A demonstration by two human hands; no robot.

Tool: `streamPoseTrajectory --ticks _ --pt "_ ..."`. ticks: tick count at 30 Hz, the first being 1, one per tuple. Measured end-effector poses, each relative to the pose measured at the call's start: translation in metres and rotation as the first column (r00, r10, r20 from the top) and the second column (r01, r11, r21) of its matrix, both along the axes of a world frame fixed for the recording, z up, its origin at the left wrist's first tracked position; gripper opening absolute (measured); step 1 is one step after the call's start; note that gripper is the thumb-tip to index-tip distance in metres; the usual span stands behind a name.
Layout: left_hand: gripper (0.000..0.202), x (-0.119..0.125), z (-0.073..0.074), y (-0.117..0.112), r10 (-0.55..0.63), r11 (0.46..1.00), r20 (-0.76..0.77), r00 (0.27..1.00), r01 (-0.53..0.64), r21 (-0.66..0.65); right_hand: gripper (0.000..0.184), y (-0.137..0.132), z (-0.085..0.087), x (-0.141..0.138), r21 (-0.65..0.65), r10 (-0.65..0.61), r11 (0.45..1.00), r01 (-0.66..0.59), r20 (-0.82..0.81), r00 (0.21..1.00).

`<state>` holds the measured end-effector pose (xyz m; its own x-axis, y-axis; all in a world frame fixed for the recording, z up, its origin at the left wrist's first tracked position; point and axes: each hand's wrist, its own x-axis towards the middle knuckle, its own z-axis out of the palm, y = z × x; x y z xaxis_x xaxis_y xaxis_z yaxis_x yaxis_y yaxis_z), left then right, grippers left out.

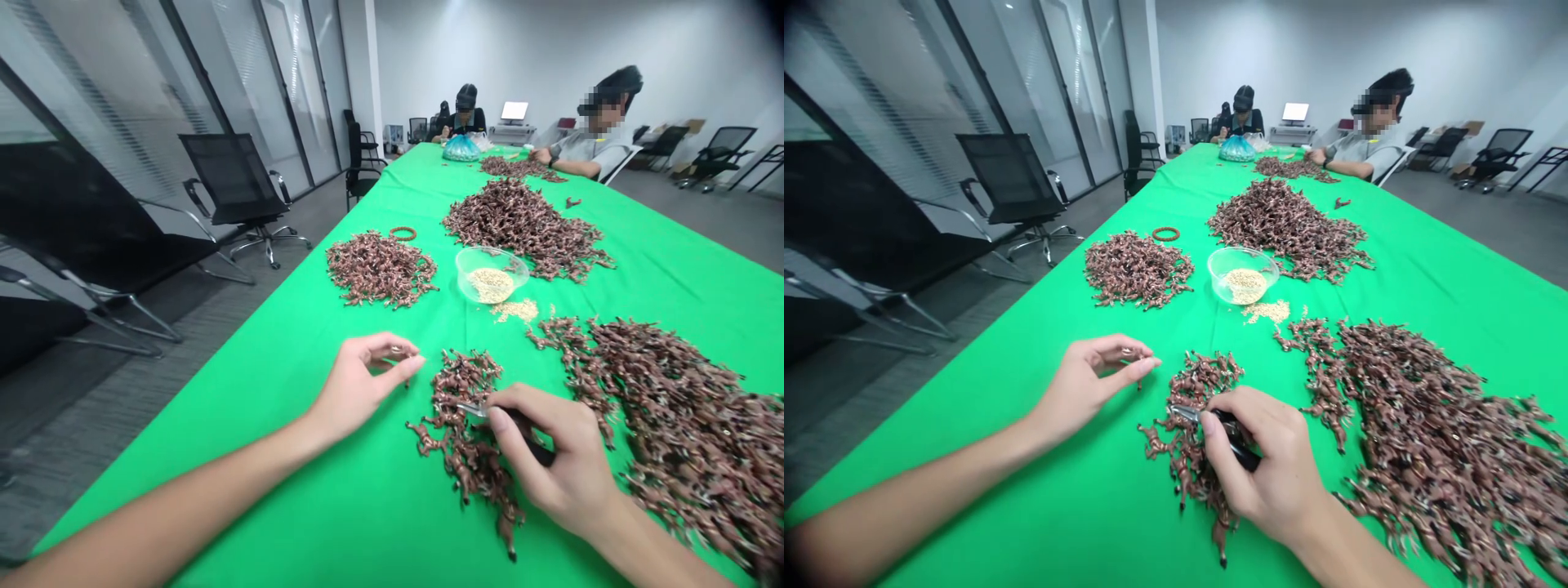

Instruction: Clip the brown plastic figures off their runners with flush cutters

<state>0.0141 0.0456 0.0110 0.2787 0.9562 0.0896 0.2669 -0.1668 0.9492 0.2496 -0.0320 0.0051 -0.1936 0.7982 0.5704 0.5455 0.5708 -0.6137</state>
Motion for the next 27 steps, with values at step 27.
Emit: streamPoseTrajectory --ticks 27 --pt "0.023 0.003 0.076 0.086 0.171 0.870 -0.371 0.913 0.037 0.492 0.018 0.013 0.006 0.012 0.018 -0.188 0.981 0.192 -0.131 0.973"
